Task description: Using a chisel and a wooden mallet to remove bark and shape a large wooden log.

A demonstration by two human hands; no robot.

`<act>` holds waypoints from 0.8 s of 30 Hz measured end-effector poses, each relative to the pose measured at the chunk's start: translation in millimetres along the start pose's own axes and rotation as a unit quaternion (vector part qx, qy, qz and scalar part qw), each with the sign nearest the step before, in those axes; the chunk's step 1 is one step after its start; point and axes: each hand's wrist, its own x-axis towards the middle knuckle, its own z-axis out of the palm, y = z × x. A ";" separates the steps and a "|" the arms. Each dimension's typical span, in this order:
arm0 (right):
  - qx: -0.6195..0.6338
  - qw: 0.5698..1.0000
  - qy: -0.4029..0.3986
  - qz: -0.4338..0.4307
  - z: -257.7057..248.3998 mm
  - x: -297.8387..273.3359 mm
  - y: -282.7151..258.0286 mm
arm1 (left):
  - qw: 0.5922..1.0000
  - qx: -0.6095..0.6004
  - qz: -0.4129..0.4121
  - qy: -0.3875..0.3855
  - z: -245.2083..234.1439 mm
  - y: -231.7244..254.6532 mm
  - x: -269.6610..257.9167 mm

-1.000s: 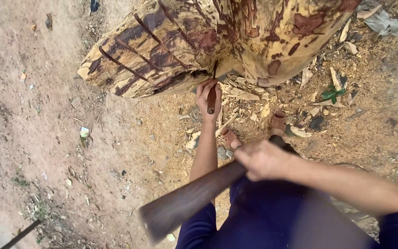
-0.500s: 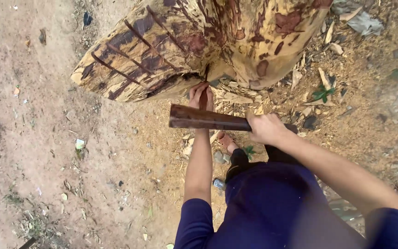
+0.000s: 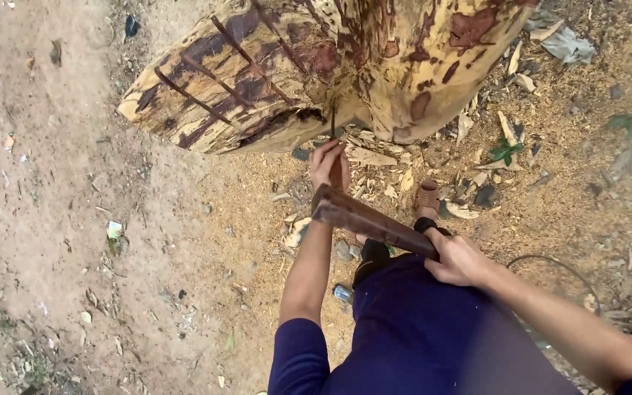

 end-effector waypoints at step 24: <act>-0.256 0.876 0.264 -0.311 -29.8 67.6 -92.2 | 0.994 -0.075 -0.074 -0.034 -7.9 -17.0 40.0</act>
